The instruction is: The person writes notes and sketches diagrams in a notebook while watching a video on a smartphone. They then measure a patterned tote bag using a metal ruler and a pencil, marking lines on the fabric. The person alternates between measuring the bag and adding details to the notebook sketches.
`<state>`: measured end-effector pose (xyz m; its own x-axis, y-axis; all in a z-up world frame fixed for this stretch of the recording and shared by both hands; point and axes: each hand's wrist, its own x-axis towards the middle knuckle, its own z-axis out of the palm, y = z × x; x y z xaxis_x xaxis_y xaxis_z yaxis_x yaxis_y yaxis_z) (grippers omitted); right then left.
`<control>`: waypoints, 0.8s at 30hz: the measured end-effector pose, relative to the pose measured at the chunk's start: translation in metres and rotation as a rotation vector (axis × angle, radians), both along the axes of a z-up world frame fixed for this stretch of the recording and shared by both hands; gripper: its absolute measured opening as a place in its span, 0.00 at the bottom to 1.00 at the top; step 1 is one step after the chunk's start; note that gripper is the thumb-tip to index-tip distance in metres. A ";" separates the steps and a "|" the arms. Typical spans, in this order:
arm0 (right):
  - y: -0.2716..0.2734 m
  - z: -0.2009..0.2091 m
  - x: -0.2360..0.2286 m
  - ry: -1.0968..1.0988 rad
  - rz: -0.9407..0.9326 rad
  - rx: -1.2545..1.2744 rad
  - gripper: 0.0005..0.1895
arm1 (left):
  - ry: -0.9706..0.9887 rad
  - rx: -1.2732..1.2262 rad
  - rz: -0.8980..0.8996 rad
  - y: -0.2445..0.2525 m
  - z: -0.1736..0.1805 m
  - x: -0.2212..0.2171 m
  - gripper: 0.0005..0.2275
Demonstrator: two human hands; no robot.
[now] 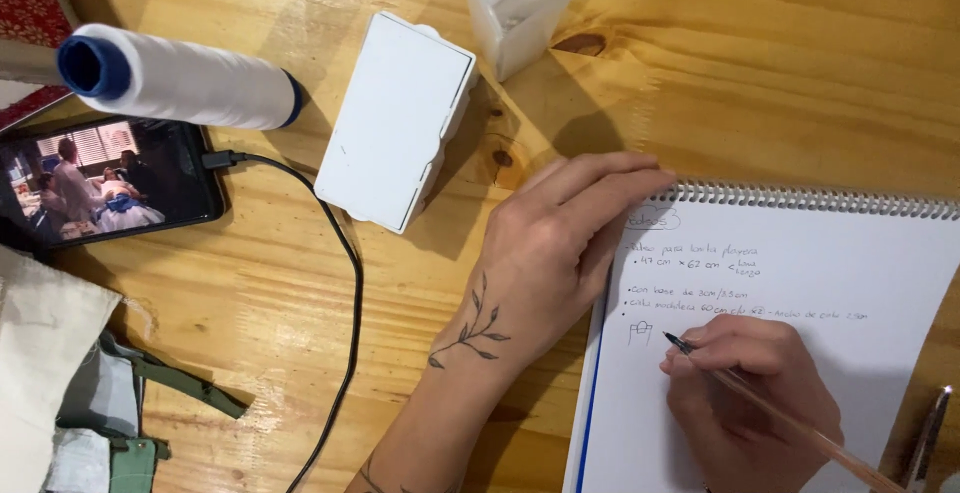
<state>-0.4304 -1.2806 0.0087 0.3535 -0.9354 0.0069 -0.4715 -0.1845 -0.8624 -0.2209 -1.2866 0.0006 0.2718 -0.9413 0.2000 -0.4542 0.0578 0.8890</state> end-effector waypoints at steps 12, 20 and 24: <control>-0.002 0.010 0.009 0.039 0.014 0.001 0.07 | 0.015 0.014 0.011 0.000 0.001 -0.001 0.10; -0.002 0.003 0.010 0.078 0.065 -0.088 0.09 | 0.041 0.020 0.007 0.001 0.003 -0.001 0.10; -0.002 0.001 0.009 0.091 0.077 -0.107 0.11 | 0.037 0.019 0.015 0.002 0.000 -0.002 0.09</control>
